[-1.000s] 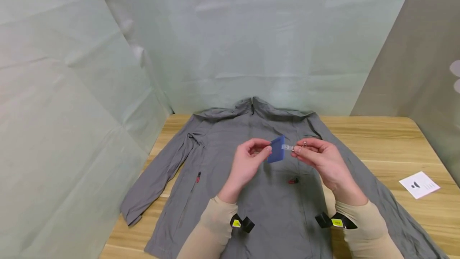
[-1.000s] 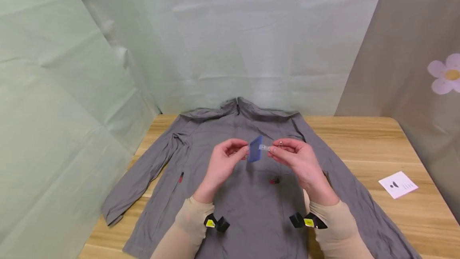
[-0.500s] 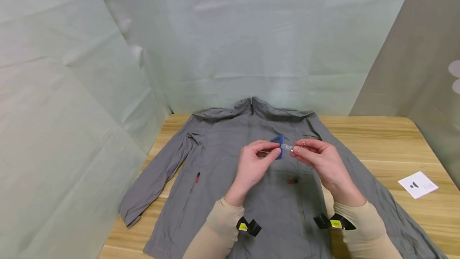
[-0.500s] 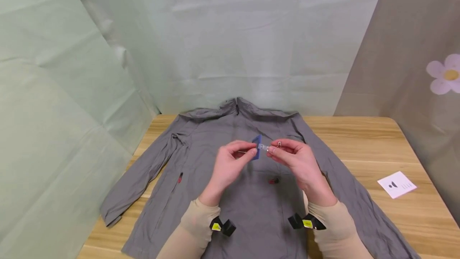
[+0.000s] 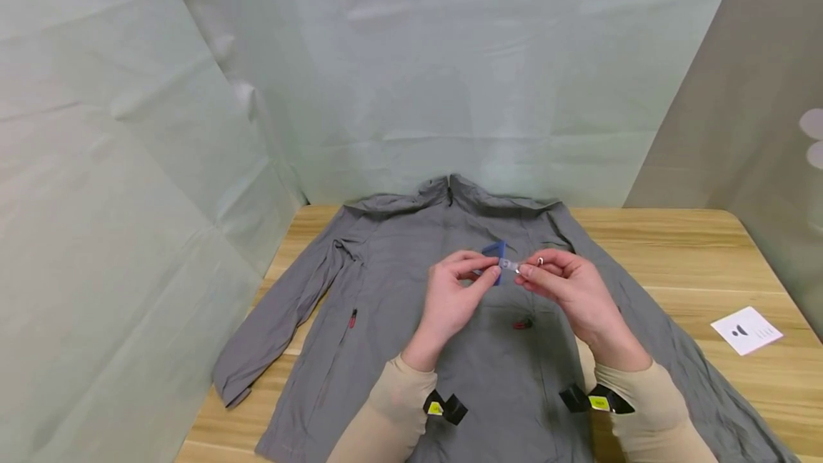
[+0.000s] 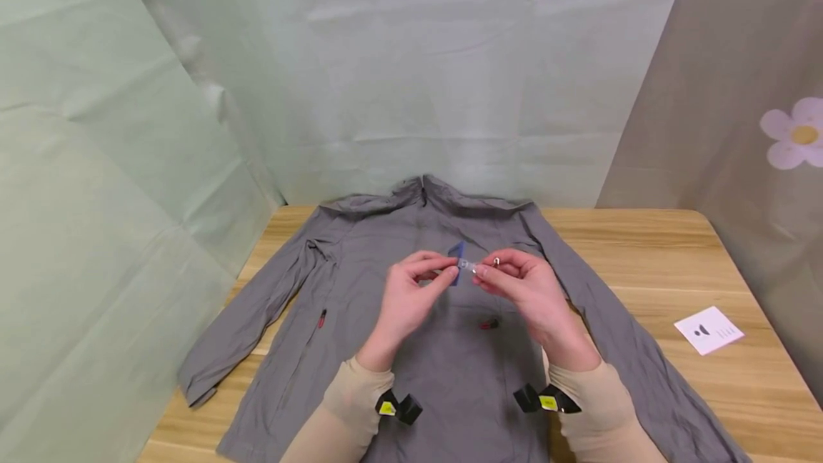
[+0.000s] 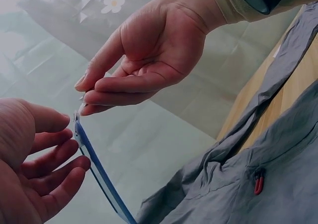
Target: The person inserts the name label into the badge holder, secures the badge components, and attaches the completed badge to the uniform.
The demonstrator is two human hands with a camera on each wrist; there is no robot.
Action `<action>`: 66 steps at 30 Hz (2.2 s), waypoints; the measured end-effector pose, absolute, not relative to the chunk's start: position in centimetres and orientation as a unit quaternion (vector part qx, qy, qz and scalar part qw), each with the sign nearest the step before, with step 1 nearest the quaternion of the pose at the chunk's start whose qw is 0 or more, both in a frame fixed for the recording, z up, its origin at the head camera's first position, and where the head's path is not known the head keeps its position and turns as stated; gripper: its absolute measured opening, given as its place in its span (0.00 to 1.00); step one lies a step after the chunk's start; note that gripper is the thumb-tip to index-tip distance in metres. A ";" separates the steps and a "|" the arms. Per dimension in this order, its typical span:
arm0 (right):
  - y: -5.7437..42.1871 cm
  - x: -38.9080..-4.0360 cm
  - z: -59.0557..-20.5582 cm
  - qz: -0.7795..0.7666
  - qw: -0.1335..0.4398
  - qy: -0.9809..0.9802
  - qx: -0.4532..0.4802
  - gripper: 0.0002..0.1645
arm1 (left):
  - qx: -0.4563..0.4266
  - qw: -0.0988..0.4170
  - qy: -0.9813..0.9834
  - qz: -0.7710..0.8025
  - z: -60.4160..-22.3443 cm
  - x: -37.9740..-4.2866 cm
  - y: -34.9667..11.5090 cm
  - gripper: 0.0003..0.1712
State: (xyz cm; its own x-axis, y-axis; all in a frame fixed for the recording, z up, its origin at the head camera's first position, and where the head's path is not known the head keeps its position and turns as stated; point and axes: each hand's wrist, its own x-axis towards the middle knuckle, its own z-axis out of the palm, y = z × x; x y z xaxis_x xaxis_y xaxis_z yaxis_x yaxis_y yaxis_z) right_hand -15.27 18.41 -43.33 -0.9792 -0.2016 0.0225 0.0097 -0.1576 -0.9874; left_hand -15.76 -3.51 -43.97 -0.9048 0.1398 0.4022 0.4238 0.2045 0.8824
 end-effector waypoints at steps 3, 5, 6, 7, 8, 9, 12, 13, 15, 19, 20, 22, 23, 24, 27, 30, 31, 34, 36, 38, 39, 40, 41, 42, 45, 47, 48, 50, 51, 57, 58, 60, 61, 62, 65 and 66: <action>18.3 -15.3 -43.4 -0.756 0.074 0.646 -0.082 0.01 | -0.184 0.121 -0.770 -0.599 -44.0 -15.7 -3.6 0.10; 18.2 -15.3 -43.4 -0.756 0.078 0.644 -0.088 0.01 | -0.185 0.124 -0.773 -0.594 -44.1 -15.7 -3.6 0.11; 18.1 -15.3 -43.4 -0.757 0.080 0.642 -0.090 0.01 | -0.186 0.126 -0.774 -0.592 -44.1 -15.7 -3.6 0.11; 18.0 -15.3 -43.4 -0.758 0.081 0.640 -0.092 0.00 | -0.186 0.127 -0.776 -0.589 -44.1 -15.7 -3.7 0.11; 18.0 -15.3 -43.4 -0.759 0.081 0.639 -0.093 0.00 | -0.186 0.129 -0.778 -0.586 -44.1 -15.7 -3.7 0.10; 17.9 -15.3 -43.4 -0.760 0.080 0.638 -0.093 0.01 | -0.186 0.132 -0.779 -0.584 -44.1 -15.7 -3.7 0.10; 17.8 -15.3 -43.4 -0.759 0.076 0.640 -0.092 0.05 | -0.189 0.140 -0.785 -0.573 -44.1 -15.7 -3.6 0.10; 17.8 -15.3 -43.4 -0.759 0.075 0.641 -0.091 0.05 | -0.190 0.143 -0.787 -0.569 -44.1 -15.7 -3.6 0.10; 17.8 -15.2 -43.5 -0.758 0.075 0.642 -0.089 0.04 | -0.194 0.151 -0.790 -0.562 -44.2 -15.7 -3.6 0.10; 18.0 -15.2 -43.5 -0.759 0.077 0.641 -0.086 0.02 | -0.200 0.166 -0.793 -0.551 -44.1 -15.7 -3.5 0.09; 18.0 -15.2 -43.6 -0.759 0.078 0.641 -0.086 0.02 | -0.201 0.168 -0.793 -0.550 -44.1 -15.7 -3.5 0.09; 18.0 -15.2 -43.6 -0.758 0.078 0.642 -0.087 0.04 | -0.203 0.174 -0.793 -0.547 -44.0 -15.6 -3.5 0.09; 18.0 -15.2 -43.7 -0.757 0.077 0.642 -0.088 0.05 | -0.204 0.177 -0.792 -0.547 -44.0 -15.6 -3.5 0.09; 18.0 -15.2 -43.7 -0.757 0.076 0.643 -0.089 0.05 | -0.206 0.179 -0.792 -0.546 -44.0 -15.7 -3.5 0.09; 18.0 -15.3 -43.6 -0.754 0.075 0.646 -0.093 0.06 | -0.213 0.187 -0.791 -0.543 -44.0 -15.7 -3.4 0.10; 18.0 -15.3 -43.6 -0.750 0.074 0.650 -0.095 0.07 | -0.217 0.190 -0.791 -0.539 -44.0 -15.7 -3.5 0.10; 18.0 -15.3 -43.6 -0.748 0.074 0.653 -0.096 0.07 | -0.218 0.190 -0.792 -0.538 -44.1 -15.7 -3.5 0.10; 17.9 -15.3 -43.6 -0.741 0.072 0.661 -0.095 0.10 | -0.219 0.189 -0.791 -0.539 -44.1 -15.7 -3.5 0.10; 17.9 -15.2 -43.5 -0.736 0.071 0.667 -0.092 0.13 | -0.220 0.189 -0.790 -0.540 -44.1 -15.6 -3.5 0.10; 17.9 -15.1 -43.4 -0.734 0.069 0.670 -0.087 0.15 | -0.222 0.191 -0.789 -0.541 -44.1 -15.7 -3.4 0.10; 17.9 -15.1 -43.3 -0.734 0.069 0.670 -0.085 0.16 | -0.222 0.191 -0.788 -0.541 -44.1 -15.7 -3.5 0.10; 17.8 -15.1 -43.3 -0.733 0.069 0.672 -0.083 0.17 | -0.222 0.191 -0.788 -0.542 -44.1 -15.7 -3.5 0.10; 17.8 -15.1 -43.3 -0.732 0.069 0.672 -0.082 0.17 | -0.221 0.190 -0.787 -0.543 -44.2 -15.7 -3.5 0.10; 17.8 -15.0 -43.3 -0.732 0.069 0.673 -0.082 0.18 | -0.220 0.189 -0.788 -0.544 -44.2 -15.7 -3.5 0.10; 17.7 -15.1 -43.4 -0.730 0.066 0.675 -0.084 0.17 | -0.214 0.183 -0.788 -0.548 -44.2 -15.7 -3.5 0.10; 17.7 -15.1 -43.5 -0.730 0.062 0.674 -0.091 0.16 | -0.210 0.180 -0.787 -0.551 -44.3 -15.8 -3.5 0.10; 17.7 -15.2 -43.6 -0.731 0.061 0.673 -0.096 0.15 | -0.208 0.180 -0.786 -0.553 -44.3 -15.8 -3.5 0.10; 17.8 -15.2 -43.7 -0.732 0.060 0.670 -0.105 0.13 | -0.206 0.178 -0.784 -0.558 -44.2 -15.7 -3.4 0.10; 17.8 -15.2 -43.7 -0.732 0.059 0.670 -0.109 0.13 | -0.206 0.177 -0.782 -0.561 -44.3 -15.7 -3.4 0.11; 17.7 -15.1 -43.6 -0.723 0.060 0.679 -0.113 0.14 | -0.212 0.180 -0.779 -0.561 -44.3 -15.8 -3.5 0.11; 17.7 -15.1 -43.6 -0.721 0.060 0.681 -0.113 0.14 | -0.216 0.185 -0.781 -0.557 -44.4 -15.8 -3.5 0.11; 17.7 -15.1 -43.6 -0.718 0.060 0.684 -0.112 0.14 | -0.224 0.194 -0.784 -0.546 -44.4 -15.8 -3.5 0.09; 17.6 -15.1 -43.6 -0.716 0.059 0.686 -0.112 0.14 | -0.228 0.199 -0.785 -0.540 -44.5 -15.9 -3.5 0.09; 17.6 -15.0 -43.6 -0.714 0.058 0.689 -0.112 0.14 | -0.233 0.203 -0.786 -0.535 -44.5 -15.9 -3.5 0.09; 17.5 -15.0 -43.6 -0.709 0.057 0.695 -0.109 0.14 | -0.243 0.214 -0.792 -0.518 -44.5 -15.9 -3.4 0.07; 17.5 -15.0 -43.6 -0.708 0.057 0.695 -0.108 0.14 | -0.245 0.217 -0.793 -0.514 -44.5 -15.9 -3.4 0.07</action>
